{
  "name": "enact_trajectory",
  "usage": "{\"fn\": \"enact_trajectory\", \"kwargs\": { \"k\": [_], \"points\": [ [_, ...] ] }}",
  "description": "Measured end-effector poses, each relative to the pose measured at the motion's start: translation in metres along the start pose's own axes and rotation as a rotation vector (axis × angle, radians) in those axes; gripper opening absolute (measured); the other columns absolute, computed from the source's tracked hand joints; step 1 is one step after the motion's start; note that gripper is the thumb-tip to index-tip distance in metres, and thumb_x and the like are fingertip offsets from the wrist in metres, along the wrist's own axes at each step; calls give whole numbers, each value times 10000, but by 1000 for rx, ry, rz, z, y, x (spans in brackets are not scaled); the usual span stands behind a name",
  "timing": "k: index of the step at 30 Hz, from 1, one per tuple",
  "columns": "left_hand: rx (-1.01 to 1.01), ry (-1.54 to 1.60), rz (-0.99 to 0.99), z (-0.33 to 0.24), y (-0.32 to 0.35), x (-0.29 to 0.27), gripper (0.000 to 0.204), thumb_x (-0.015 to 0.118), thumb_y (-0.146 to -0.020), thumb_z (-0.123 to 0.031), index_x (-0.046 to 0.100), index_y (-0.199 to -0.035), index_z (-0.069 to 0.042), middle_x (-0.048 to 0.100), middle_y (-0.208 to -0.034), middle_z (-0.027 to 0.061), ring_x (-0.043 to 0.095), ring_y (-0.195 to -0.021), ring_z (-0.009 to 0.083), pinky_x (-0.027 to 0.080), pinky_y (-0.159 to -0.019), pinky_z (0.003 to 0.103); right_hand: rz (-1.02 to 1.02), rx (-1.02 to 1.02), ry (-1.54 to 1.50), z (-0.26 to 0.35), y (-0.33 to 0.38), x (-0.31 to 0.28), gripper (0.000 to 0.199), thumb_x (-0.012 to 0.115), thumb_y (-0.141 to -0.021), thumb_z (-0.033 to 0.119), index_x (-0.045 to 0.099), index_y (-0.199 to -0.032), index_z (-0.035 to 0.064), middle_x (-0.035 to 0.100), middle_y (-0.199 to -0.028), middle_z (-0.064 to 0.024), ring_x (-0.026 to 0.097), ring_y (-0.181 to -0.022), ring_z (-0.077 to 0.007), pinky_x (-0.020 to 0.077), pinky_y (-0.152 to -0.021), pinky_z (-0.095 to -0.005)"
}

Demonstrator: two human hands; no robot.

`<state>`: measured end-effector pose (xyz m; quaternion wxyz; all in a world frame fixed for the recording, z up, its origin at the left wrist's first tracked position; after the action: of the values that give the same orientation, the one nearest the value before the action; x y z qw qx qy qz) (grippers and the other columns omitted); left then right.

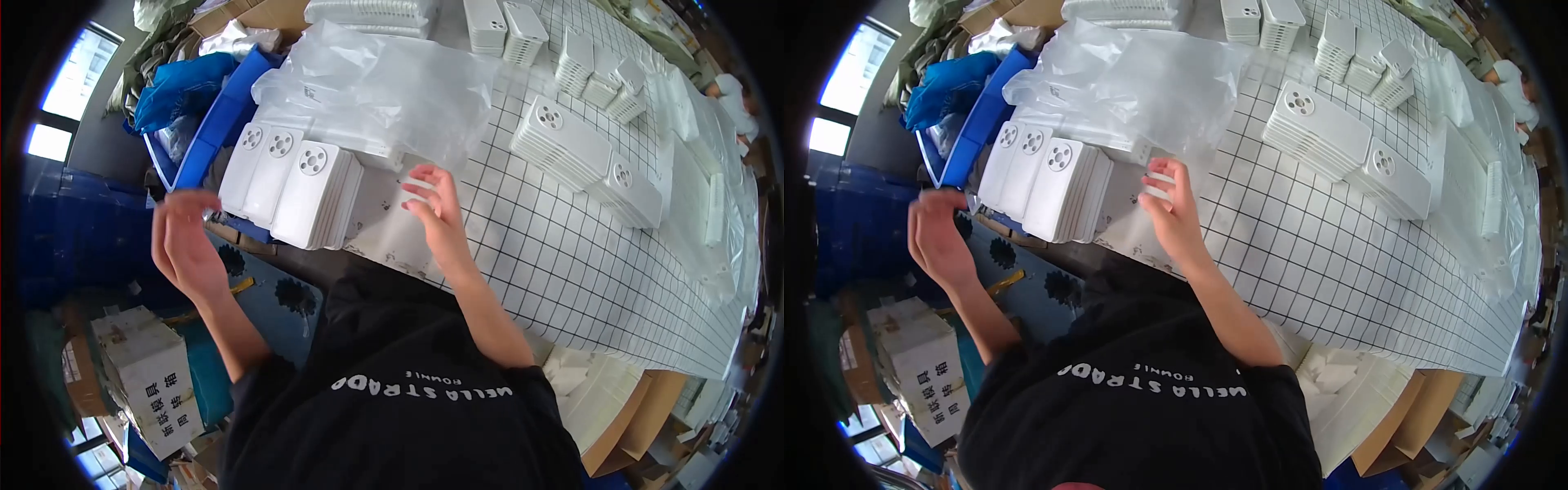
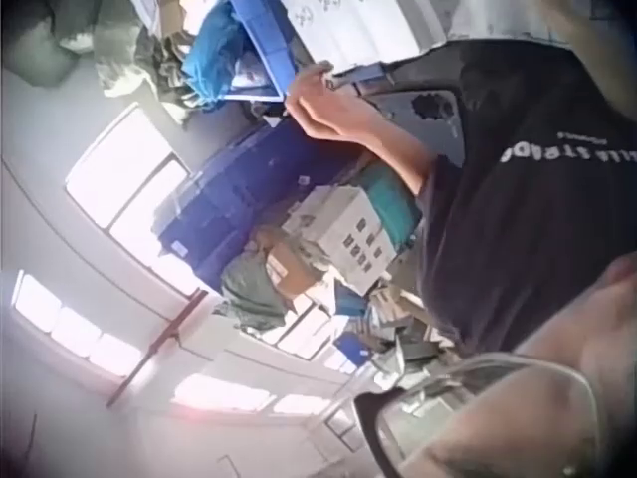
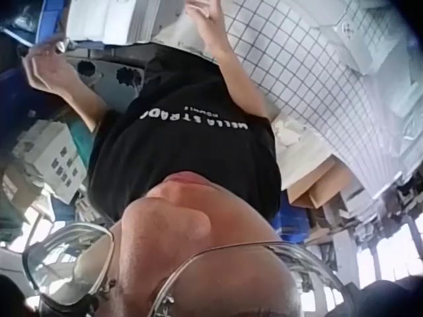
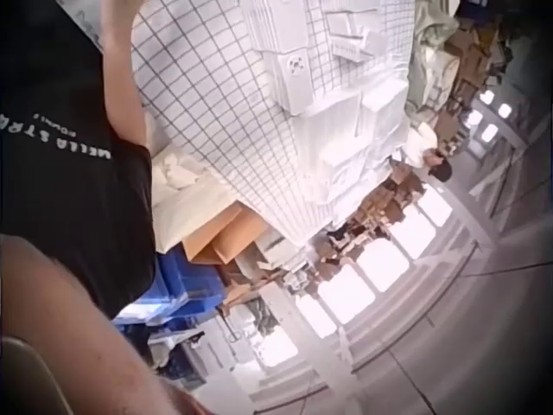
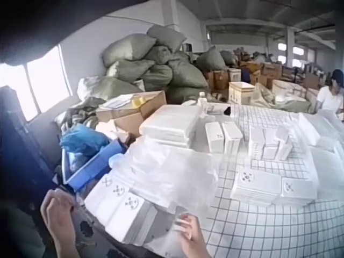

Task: Organizing and placing small white plastic components into packaging boxes and trays.

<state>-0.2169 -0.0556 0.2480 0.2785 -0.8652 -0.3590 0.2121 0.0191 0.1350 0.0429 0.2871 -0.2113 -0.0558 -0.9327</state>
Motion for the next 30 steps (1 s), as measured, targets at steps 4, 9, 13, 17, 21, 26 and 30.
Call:
{"fn": "enact_trajectory", "kwargs": {
  "k": [4, 9, 13, 17, 21, 26, 30],
  "points": [
    [-897, 365, -544, 157, 233, -68, 338, 450, -1053, -357, 585, -1152, -63, 635, -1154, 138, 618, -1041, 275, 522, -864, 405, -100, 212, 115, -59, -5, 34, 556, 639, -931, 153, 425, -1439, 81, 462, -1445, -174, 497, -1314, -303, 482, -1016, -464],
    [-1177, 491, -330, 175, 244, 25, 717, 471, -1014, -540, 314, -1547, -86, 345, -1594, 133, 385, -1436, 321, 410, -1089, 642, 125, -13, 664, -33, -43, 65, 663, 716, -896, 234, 408, -1464, 84, 446, -1444, -146, 493, -1333, -326, 492, -1012, -441],
    [-1277, 639, -371, 180, 222, 59, 698, 542, -999, -531, 379, -1516, -91, 384, -1564, 114, 380, -1433, 299, 389, -1073, 661, 447, -414, 1166, -2, -65, 116, 663, 725, -888, 213, 422, -1466, 96, 452, -1426, -152, 479, -1337, -329, 479, -1042, -434],
    [-1342, 674, -406, 178, 222, 59, 700, 573, -985, -521, 394, -1507, -90, 406, -1548, 104, 397, -1422, 301, 398, -1068, 645, 471, -382, 1004, -6, -76, 129, 653, 734, -881, 218, 441, -1448, 79, 466, -1410, -141, 503, -1299, -339, 481, -1035, -432],
    [-1377, 651, -336, 178, 209, 53, 681, 585, -976, -495, 416, -1491, -82, 448, -1515, 97, 426, -1404, 293, 418, -1064, 611, 338, -374, 896, -16, -76, 125, 650, 740, -873, 209, 450, -1437, 66, 482, -1402, -125, 525, -1269, -329, 479, -1030, -439],
    [-1449, 629, -140, 186, 209, 59, 749, 596, -932, -486, 368, -1513, -71, 462, -1500, 123, 439, -1403, 303, 405, -1094, 600, 159, -257, 821, -32, -63, 107, 681, 759, -851, 209, 447, -1439, 64, 486, -1396, -124, 539, -1250, -297, 470, -1034, -430],
    [-1408, 728, -39, 166, 231, 69, 787, 608, -901, -400, 324, -1547, -52, 423, -1545, 147, 425, -1424, 311, 373, -1138, 565, 14, -194, 729, -36, -30, 96, 717, 777, -830, 216, 442, -1446, 71, 479, -1386, -128, 528, -1254, -288, 453, -1047, -424]
  ]
}}
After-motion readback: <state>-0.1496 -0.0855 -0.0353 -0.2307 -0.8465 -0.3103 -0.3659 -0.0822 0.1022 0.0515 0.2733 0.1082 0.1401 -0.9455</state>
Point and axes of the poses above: each hand's wrist, its own y-axis away from the middle knuckle, its own x-axis out of the palm, z = x × y, the point moved 10 cm from there along -y, towards the middle knuckle
